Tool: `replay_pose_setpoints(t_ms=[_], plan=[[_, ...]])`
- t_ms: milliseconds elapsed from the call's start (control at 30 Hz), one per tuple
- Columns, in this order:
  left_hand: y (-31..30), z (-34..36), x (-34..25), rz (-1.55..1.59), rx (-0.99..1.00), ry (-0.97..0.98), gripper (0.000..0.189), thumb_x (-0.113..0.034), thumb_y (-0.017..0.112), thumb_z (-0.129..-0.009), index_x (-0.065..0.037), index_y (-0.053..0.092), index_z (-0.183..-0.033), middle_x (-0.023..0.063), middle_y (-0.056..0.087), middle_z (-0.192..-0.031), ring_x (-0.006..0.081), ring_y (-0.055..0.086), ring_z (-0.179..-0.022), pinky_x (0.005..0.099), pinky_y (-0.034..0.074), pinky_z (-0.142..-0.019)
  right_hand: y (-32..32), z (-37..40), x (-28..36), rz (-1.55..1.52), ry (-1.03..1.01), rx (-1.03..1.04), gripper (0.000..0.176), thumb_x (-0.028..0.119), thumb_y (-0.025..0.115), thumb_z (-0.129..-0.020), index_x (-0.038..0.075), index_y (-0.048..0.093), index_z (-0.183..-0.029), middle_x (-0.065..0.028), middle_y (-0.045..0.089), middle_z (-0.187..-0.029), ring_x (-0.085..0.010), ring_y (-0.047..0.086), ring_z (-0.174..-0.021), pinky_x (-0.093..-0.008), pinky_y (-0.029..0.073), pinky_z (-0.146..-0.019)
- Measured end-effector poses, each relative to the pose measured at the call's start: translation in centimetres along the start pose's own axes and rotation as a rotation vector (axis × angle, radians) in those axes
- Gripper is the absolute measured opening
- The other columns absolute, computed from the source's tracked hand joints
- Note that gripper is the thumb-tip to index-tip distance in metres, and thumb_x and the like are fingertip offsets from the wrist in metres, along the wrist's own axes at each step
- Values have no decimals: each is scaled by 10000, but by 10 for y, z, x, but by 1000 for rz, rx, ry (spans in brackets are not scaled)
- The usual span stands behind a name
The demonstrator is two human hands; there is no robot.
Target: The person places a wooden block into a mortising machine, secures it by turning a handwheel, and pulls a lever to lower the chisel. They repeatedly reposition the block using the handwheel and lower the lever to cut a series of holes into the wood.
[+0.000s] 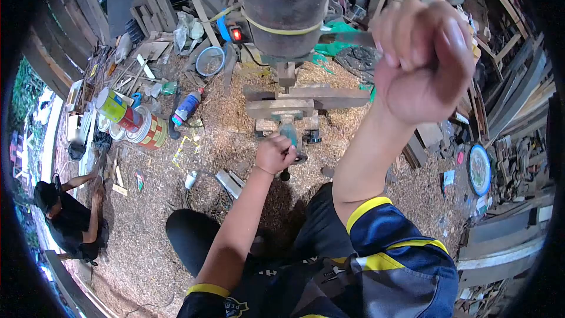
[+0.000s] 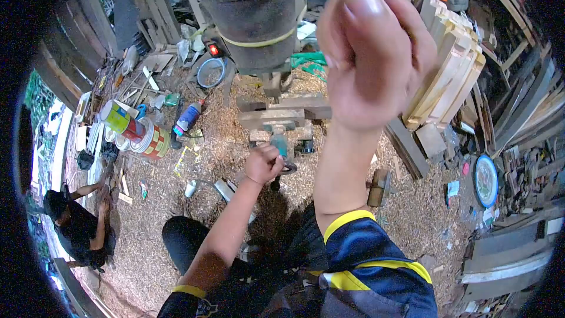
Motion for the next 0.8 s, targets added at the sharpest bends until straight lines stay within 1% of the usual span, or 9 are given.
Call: replay_pose_setpoints(t_ms=[133,367,500,533,567,633,700,767,800], plan=[[2,3,0,-8,-25,-9,202,-185,710,-822,-80,578,-711,119,588,-711,357,603,-686,463,529,-622,16,0,6,102,-37,-84,330,147,549,-992,8,502,-697,-28,413,-573,-94,358,-489,-265,238,-455],[7,1,2,-24,-91,-47,199,-195,720,-803,-82,588,-705,127,622,-714,373,637,-709,469,544,-646,8,-12,-3,165,4,-81,359,131,563,-1022,1,500,-693,-25,443,-584,-79,366,-493,-264,252,-458],[4,0,-3,14,-67,-190,210,-200,714,-796,-61,581,-711,168,612,-712,415,624,-715,488,531,-666,8,-10,1,161,29,-89,355,106,567,-1027,4,503,-693,-16,457,-586,-71,374,-488,-266,266,-456],[6,3,-5,33,-60,-226,207,-187,703,-797,-48,570,-719,194,587,-705,438,601,-706,492,514,-668,5,-9,-1,121,38,-81,292,96,594,-1022,-30,578,-759,-3,475,-592,-59,387,-495,-257,272,-459],[6,5,-6,30,-65,-227,207,-187,703,-797,-48,570,-719,194,587,-705,438,601,-706,492,514,-668,8,-9,2,117,37,-77,292,96,594,-1022,-30,578,-759,-3,475,-592,-59,387,-495,-257,272,-459],[5,2,-4,19,-31,-218,225,-210,705,-810,-50,584,-709,202,591,-698,446,603,-698,490,513,-666,18,-12,4,315,135,-189,389,140,466,-1022,76,400,-645,-30,377,-542,-105,312,-488,-294,274,-474],[4,3,0,-18,38,-210,207,-214,674,-856,-54,602,-747,200,622,-752,447,618,-750,494,519,-693,16,-12,-2,332,87,-209,403,95,469,-1042,54,400,-647,-23,400,-553,-89,328,-472,-286,265,-449],[3,2,2,-69,113,-40,175,-199,634,-896,-50,613,-808,198,654,-823,431,636,-813,504,527,-732,16,-14,1,344,106,-176,396,110,482,-1044,36,433,-658,-21,419,-560,-81,337,-471,-277,264,-448],[-1,1,0,-69,185,-53,223,-227,572,-974,-46,615,-851,206,669,-877,444,638,-872,522,531,-786,14,-17,2,433,58,-125,378,101,504,-1038,21,463,-671,-7,432,-574,-69,345,-480,-271,259,-454]])
Point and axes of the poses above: each hand's wrist, its own z-axis away from the middle knuckle, its own y-axis out of the palm, x = y × z, the point moved 1 cm from there along -z, towards the middle knuckle
